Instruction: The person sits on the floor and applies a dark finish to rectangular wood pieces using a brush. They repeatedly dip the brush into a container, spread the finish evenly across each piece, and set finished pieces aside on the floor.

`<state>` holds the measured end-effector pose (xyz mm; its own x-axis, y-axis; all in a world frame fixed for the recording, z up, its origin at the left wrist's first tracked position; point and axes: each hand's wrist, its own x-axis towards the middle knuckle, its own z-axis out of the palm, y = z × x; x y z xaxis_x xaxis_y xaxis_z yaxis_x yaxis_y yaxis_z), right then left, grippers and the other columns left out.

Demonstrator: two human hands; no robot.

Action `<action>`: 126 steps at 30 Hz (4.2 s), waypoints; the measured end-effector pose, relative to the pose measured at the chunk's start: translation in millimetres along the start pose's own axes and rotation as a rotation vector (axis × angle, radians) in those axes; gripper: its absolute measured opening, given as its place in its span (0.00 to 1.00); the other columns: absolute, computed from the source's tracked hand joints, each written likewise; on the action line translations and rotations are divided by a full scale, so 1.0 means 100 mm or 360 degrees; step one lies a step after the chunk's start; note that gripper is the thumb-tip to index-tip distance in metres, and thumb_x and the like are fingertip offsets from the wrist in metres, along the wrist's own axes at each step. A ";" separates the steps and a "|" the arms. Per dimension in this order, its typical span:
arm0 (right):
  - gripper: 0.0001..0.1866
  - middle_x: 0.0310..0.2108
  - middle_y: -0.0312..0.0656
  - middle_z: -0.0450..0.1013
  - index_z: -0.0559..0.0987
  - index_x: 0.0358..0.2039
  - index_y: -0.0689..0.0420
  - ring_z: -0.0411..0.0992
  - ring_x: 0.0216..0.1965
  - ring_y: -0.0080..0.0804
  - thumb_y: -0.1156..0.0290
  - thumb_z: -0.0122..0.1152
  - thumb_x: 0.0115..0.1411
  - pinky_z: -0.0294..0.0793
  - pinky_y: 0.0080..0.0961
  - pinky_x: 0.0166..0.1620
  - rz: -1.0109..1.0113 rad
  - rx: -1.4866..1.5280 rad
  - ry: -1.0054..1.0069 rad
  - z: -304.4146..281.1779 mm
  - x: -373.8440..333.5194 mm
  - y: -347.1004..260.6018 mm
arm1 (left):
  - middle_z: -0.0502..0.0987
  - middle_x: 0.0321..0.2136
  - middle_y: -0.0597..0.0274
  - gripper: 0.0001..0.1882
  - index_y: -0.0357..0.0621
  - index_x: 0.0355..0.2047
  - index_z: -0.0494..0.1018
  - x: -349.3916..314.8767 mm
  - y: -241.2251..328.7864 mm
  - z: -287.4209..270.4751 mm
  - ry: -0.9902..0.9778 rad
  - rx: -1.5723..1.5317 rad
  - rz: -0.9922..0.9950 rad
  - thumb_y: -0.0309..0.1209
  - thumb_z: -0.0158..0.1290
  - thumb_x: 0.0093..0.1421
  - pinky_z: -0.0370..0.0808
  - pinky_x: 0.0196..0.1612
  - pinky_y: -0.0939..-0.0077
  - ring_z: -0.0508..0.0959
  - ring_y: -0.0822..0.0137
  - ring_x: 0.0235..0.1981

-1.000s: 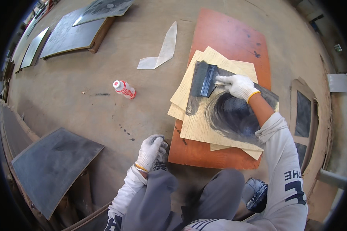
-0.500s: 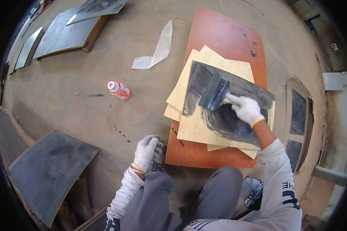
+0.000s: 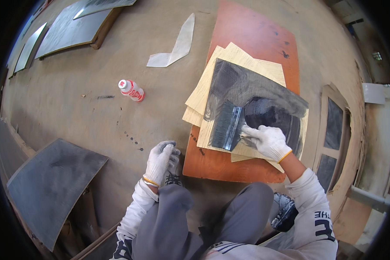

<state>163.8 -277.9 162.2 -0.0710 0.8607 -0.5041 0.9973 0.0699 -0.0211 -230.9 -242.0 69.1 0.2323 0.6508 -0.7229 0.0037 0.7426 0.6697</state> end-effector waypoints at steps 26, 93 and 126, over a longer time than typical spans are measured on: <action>0.26 0.39 0.43 0.81 0.81 0.63 0.39 0.82 0.40 0.44 0.70 0.64 0.64 0.82 0.38 0.48 -0.0036 0.0390 0.0324 0.01 -0.08 0.13 | 0.85 0.38 0.55 0.17 0.36 0.57 0.76 -0.04 -0.04 0.01 0.0106 0.0026 0.0078 0.34 0.52 0.75 0.77 0.28 0.80 0.81 0.73 0.29; 0.14 0.36 0.49 0.83 0.75 0.49 0.62 0.78 0.22 0.23 0.74 0.67 0.65 0.67 0.13 0.19 0.0374 0.2484 0.0605 0.23 0.16 1.00 | 0.84 0.38 0.53 0.18 0.33 0.59 0.75 -0.07 -0.05 0.19 0.0085 0.0044 0.0190 0.33 0.51 0.76 0.77 0.28 0.81 0.82 0.72 0.30; 0.15 0.32 0.43 0.81 0.74 0.47 0.60 0.82 0.27 0.31 0.74 0.71 0.64 0.79 0.29 0.25 0.0136 0.2583 0.0381 0.49 0.03 0.87 | 0.84 0.38 0.52 0.17 0.29 0.59 0.72 0.04 -0.05 0.52 -0.0002 0.0165 0.0230 0.31 0.49 0.77 0.75 0.28 0.82 0.81 0.73 0.28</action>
<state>250.9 -293.8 116.8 0.1348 0.8985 -0.4177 -0.0396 -0.4163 -0.9084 -179.9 -251.5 71.7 0.2391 0.7493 -0.6176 0.0707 0.6209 0.7807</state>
